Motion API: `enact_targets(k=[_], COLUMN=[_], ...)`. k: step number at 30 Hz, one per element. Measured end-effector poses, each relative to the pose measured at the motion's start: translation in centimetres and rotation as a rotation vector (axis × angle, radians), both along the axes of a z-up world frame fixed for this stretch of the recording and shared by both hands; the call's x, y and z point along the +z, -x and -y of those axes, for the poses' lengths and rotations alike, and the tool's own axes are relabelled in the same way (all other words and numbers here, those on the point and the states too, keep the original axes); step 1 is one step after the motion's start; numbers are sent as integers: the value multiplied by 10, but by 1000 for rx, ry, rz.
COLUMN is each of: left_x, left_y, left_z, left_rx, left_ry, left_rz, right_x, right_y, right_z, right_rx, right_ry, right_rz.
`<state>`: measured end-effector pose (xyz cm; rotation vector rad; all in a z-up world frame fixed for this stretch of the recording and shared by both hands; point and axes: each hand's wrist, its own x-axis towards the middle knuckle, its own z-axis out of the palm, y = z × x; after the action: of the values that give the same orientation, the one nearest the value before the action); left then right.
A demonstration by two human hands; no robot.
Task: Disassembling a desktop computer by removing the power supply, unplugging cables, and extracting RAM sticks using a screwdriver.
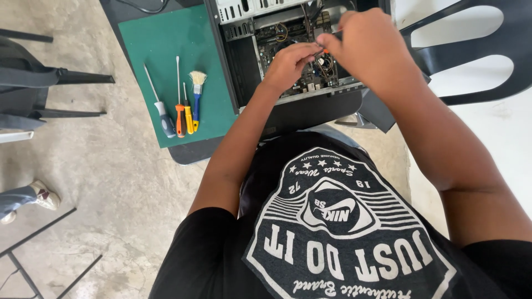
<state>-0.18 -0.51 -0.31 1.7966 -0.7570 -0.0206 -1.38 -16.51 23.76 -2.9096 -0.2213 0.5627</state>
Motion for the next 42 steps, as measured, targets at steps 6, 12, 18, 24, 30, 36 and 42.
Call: enact_targets(k=[6,12,18,24,30,36,42], left_x=[-2,-8,6,11,19,24,6], left_y=[-1,-1,1,-2,3,0,-6], left_z=[-3,4,3,4,2,9,4], left_rx=[60,164,246,52,9,267,214], left_ry=[66,34,-10,108,104,35,-265], left_rz=[41,83,102,124,-34,-58,-172], right_x=[-4,9,2,21,18,13,17], right_y=[-3,0,-6,-12,-10,-7,-4], right_z=[-14,-20,-14,-14,-8,-13,-21], right_rx=[77,-66,166,449,287,164,140], right_ry=[-46,-38,-6,82,-23,-162,-141], right_rz=[31,3,-15,-102,-44,21,-31])
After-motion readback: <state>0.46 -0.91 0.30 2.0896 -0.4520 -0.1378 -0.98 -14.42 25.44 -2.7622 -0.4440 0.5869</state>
